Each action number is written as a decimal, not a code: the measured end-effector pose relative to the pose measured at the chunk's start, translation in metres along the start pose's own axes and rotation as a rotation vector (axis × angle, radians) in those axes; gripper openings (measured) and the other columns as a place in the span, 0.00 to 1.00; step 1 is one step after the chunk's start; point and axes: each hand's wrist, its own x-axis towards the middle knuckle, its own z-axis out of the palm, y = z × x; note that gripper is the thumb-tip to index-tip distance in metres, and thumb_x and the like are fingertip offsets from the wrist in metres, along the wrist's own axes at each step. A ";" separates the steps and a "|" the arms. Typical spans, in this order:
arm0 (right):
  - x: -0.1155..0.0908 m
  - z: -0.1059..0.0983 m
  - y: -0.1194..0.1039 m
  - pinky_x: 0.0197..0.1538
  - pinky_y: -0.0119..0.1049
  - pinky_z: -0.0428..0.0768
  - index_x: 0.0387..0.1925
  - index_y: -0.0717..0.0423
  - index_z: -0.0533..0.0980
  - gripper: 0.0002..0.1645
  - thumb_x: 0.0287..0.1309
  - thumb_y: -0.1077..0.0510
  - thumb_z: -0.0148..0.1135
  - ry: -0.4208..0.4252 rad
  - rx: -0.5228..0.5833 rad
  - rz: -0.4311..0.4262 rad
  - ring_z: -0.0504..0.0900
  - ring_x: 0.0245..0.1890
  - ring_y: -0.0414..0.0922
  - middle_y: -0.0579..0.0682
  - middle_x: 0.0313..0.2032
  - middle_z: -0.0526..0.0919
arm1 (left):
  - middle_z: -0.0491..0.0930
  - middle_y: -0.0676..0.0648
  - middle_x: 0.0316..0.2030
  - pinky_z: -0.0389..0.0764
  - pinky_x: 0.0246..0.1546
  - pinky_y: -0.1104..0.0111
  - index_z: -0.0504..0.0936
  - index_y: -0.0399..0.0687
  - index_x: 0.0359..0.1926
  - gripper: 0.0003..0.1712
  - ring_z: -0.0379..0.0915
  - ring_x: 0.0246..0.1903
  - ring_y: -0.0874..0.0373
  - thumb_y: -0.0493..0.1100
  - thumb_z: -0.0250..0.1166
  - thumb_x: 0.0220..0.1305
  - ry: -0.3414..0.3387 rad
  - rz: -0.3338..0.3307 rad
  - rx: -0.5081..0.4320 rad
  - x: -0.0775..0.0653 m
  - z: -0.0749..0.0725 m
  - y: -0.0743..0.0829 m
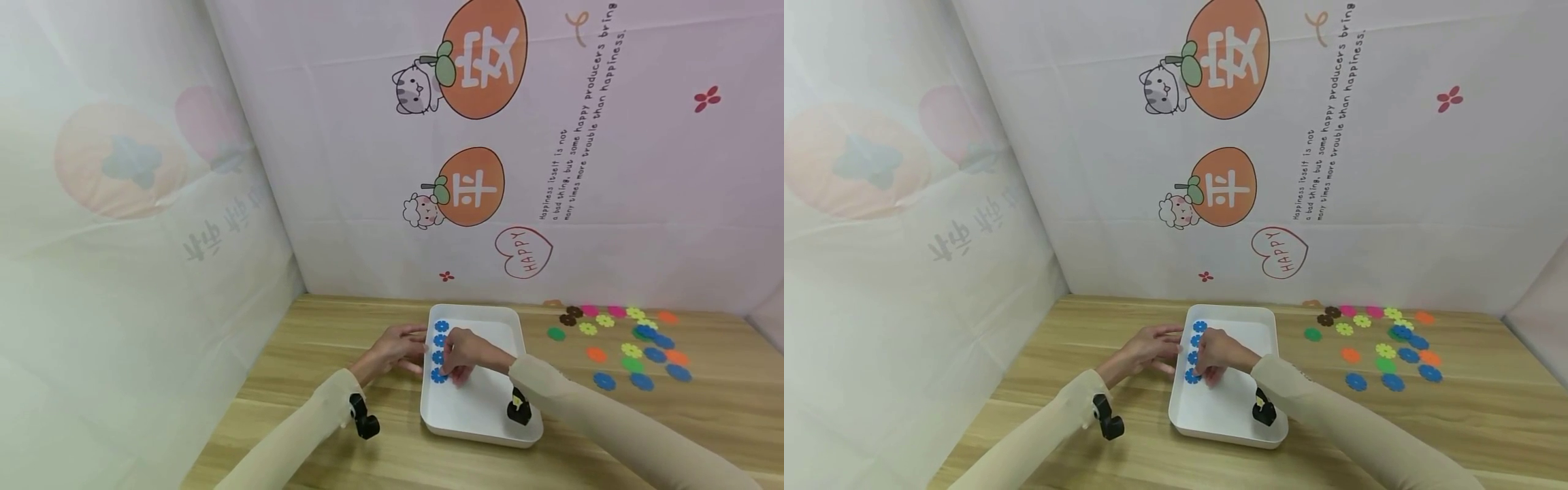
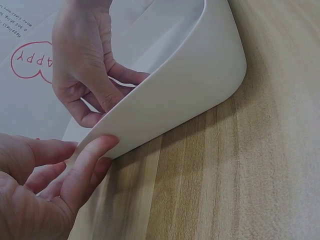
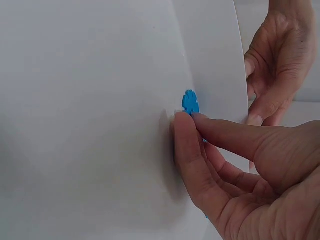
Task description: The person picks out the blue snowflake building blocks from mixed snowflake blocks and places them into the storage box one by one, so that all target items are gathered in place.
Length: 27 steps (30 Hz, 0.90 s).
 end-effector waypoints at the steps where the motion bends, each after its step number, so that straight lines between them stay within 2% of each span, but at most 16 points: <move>1: 0.000 0.000 0.000 0.30 0.37 0.92 0.29 0.61 0.77 0.12 0.58 0.66 0.76 0.001 -0.004 0.005 0.86 0.20 0.45 0.54 0.24 0.86 | 0.78 0.35 0.67 0.93 0.32 0.61 0.73 0.43 0.74 0.33 0.86 0.52 0.43 0.31 0.66 0.70 0.001 -0.003 0.000 0.000 0.000 0.000; 7: 0.002 0.001 0.000 0.30 0.37 0.92 0.29 0.60 0.78 0.12 0.58 0.65 0.77 0.012 -0.018 0.028 0.87 0.21 0.45 0.54 0.24 0.86 | 0.78 0.36 0.66 0.93 0.32 0.61 0.73 0.44 0.74 0.32 0.86 0.52 0.44 0.32 0.66 0.70 0.002 -0.013 0.006 -0.002 0.001 0.001; 13: 0.000 -0.003 0.001 0.30 0.38 0.92 0.29 0.61 0.78 0.11 0.59 0.65 0.76 0.002 -0.008 -0.010 0.87 0.21 0.46 0.55 0.24 0.86 | 0.77 0.35 0.67 0.93 0.33 0.60 0.72 0.43 0.74 0.33 0.85 0.54 0.42 0.31 0.66 0.70 -0.008 -0.005 -0.005 -0.004 0.002 0.003; 20: -0.001 -0.019 0.001 0.31 0.39 0.92 0.32 0.60 0.79 0.09 0.63 0.63 0.73 0.004 -0.018 -0.039 0.86 0.26 0.47 0.54 0.29 0.86 | 0.76 0.34 0.68 0.93 0.33 0.61 0.71 0.42 0.75 0.34 0.84 0.55 0.40 0.32 0.66 0.71 -0.017 0.000 -0.004 -0.004 0.002 0.004; 27: -0.002 -0.040 0.008 0.32 0.39 0.92 0.35 0.60 0.79 0.09 0.64 0.61 0.73 0.012 0.002 -0.018 0.87 0.29 0.49 0.55 0.31 0.86 | 0.77 0.33 0.66 0.93 0.32 0.62 0.70 0.41 0.75 0.33 0.85 0.54 0.40 0.31 0.65 0.71 -0.004 0.011 0.001 -0.004 0.002 0.002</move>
